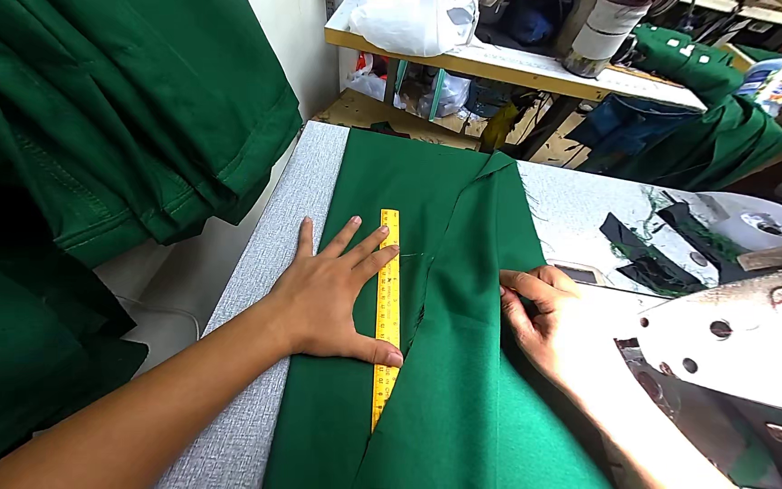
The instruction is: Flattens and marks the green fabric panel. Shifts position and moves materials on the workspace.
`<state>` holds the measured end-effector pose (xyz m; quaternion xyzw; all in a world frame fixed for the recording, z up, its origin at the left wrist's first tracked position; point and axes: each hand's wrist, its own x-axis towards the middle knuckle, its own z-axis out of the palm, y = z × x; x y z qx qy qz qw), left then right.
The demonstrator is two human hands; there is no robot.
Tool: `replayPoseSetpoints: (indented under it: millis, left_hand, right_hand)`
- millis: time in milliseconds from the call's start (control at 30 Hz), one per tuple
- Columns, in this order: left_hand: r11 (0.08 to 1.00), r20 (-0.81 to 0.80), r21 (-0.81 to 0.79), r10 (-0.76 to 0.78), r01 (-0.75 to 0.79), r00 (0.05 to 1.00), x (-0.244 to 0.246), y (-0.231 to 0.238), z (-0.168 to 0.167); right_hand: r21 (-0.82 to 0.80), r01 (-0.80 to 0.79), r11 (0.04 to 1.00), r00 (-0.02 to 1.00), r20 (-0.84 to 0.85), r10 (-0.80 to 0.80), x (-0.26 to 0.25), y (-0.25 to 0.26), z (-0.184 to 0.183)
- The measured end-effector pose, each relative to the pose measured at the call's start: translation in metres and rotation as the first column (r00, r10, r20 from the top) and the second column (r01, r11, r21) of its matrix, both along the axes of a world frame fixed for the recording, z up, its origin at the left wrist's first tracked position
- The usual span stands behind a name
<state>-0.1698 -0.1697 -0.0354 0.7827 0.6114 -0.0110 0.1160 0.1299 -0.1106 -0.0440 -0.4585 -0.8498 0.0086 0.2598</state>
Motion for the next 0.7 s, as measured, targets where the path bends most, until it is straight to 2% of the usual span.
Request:
replayPoseSetpoints:
  millis: [533, 700]
  left_hand:
    - [1.0, -0.008, -0.029, -0.009, 0.008, 1.0, 0.0, 0.001, 0.003]
    - [0.994, -0.041, -0.106, -0.008, 0.003, 0.999, 0.003, 0.005, 0.013]
  right_hand:
    - [0.054, -0.036, 0.998, 0.999, 0.043, 0.034, -0.004, -0.001, 0.009]
    - [0.118, -0.11, 0.987, 0.982, 0.166, 0.09, -0.005, 0.002, 0.02]
